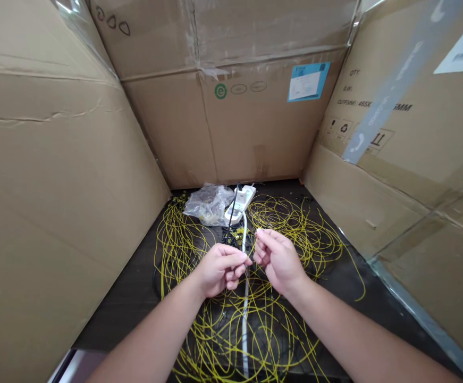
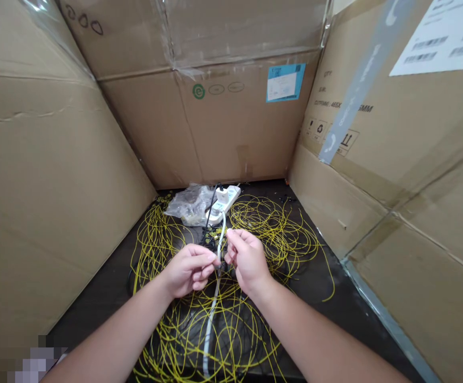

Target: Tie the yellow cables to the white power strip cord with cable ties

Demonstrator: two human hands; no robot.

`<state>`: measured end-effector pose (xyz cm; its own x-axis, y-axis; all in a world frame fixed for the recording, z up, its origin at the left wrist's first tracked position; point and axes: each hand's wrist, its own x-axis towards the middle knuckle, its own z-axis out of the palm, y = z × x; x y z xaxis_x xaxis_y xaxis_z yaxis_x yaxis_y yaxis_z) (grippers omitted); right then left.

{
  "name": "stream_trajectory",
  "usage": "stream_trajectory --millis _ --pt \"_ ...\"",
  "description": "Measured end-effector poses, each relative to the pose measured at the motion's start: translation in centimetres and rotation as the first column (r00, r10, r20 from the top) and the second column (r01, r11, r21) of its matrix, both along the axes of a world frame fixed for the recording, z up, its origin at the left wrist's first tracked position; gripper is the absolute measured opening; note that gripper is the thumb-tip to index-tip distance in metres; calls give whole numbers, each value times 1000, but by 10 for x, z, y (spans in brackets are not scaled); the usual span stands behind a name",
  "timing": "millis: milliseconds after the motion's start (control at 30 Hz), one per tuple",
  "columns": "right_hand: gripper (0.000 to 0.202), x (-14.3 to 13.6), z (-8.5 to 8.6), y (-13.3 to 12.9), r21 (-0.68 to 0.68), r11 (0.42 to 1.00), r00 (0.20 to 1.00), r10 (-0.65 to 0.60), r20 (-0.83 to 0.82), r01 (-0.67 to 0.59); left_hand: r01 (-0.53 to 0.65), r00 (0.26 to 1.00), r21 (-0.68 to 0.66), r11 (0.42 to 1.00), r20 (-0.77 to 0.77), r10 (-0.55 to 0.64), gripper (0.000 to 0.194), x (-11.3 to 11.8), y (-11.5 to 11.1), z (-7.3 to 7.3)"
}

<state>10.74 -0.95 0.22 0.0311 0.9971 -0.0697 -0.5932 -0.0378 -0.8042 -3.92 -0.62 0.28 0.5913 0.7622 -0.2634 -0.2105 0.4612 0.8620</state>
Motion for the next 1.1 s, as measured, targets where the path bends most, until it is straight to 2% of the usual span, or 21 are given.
stream_trajectory --millis 100,233,367,533,700,833,1000,1100 --pt "25 2 -1 0 70 997 981 16 194 -31 7 1000 16 1000 -13 -7 17 -1 1 0" --pt "24 4 1 -3 146 980 882 54 469 -137 -42 998 64 997 -37 45 19 0 1 1" --pt "22 2 3 -6 165 966 814 71 577 -201 -85 992 127 988 -83 96 21 1 1 1" --pt "24 0 0 -4 129 977 810 64 582 -170 -170 978 168 971 -93 187 22 2 0 1" --pt "24 -4 -7 -4 77 991 888 66 456 -113 -288 957 94 953 8 289 22 4 0 -1" --pt "22 -6 -9 -5 49 993 921 76 383 -103 -272 962 25 962 40 271 21 8 -2 -5" --pt "21 -5 -7 -5 19 987 937 148 316 -162 -277 960 -2 961 34 277 19 9 -2 -5" --pt "22 -3 -7 -3 8 981 926 182 330 -195 -271 962 -17 962 40 272 17 8 -2 -3"
